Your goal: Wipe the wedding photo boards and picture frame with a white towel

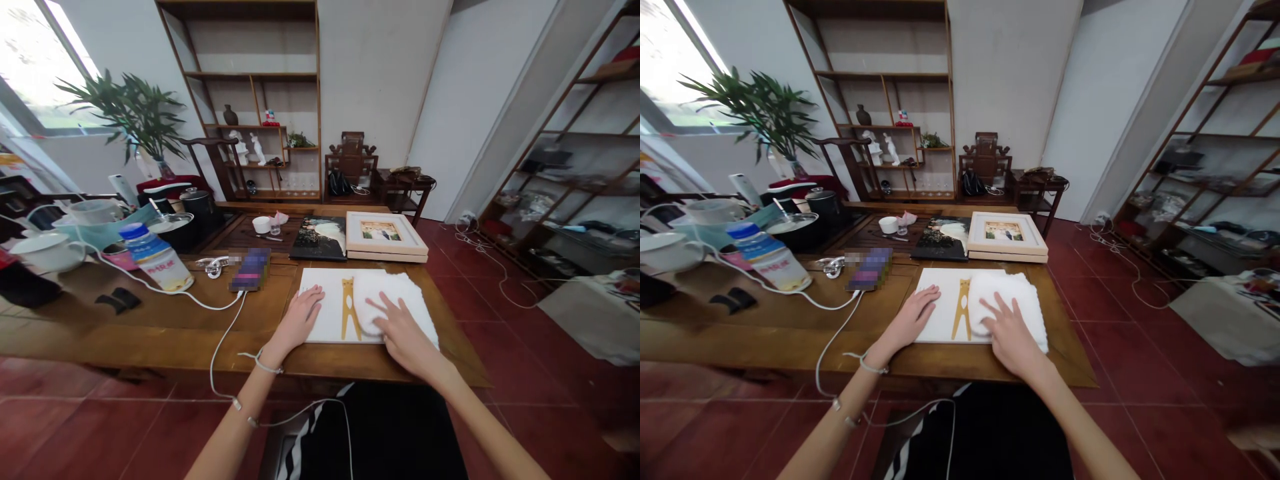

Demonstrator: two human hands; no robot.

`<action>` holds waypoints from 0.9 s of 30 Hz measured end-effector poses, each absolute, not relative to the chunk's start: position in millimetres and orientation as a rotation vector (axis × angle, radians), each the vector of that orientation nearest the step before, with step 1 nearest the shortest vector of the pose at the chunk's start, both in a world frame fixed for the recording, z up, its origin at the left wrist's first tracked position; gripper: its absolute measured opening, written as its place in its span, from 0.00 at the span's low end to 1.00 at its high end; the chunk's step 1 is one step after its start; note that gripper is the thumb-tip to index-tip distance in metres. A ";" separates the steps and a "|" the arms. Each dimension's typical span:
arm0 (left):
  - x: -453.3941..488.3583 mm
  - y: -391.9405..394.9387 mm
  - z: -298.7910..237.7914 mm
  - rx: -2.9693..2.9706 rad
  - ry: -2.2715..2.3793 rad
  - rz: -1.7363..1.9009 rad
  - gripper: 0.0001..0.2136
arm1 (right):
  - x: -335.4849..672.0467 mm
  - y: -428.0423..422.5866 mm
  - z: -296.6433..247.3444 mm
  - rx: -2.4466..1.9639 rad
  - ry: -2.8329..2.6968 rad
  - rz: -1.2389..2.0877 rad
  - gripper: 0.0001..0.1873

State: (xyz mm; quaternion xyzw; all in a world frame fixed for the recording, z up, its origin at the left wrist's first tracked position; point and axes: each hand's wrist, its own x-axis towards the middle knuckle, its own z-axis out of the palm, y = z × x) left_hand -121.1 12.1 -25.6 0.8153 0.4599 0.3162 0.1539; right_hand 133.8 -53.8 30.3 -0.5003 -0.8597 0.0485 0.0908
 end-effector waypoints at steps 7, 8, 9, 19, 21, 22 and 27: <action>-121.9 14.4 -27.1 2.364 1.305 0.910 0.14 | 144.0 -92.3 40.2 -1.372 -2.648 0.295 0.23; -122.2 14.6 -27.1 2.368 1.302 0.908 0.14 | 145.1 -83.4 39.6 -1.383 -2.638 0.289 0.23; -122.4 14.7 -27.0 2.371 1.297 0.904 0.14 | 145.7 -71.8 38.6 -1.392 -2.625 0.281 0.22; -123.3 13.5 -24.9 2.330 1.298 0.897 0.14 | 129.6 33.9 24.7 -1.601 -2.451 0.112 0.27; -122.8 13.5 -25.3 2.316 1.312 0.894 0.14 | 128.4 28.9 22.4 -1.607 -2.440 0.073 0.26; -122.5 13.5 -25.7 2.311 1.318 0.890 0.14 | 128.8 22.1 21.7 -1.597 -2.444 0.070 0.26; -121.3 13.4 -27.4 2.311 1.328 0.896 0.14 | 139.0 -42.2 30.1 -1.430 -2.563 0.205 0.25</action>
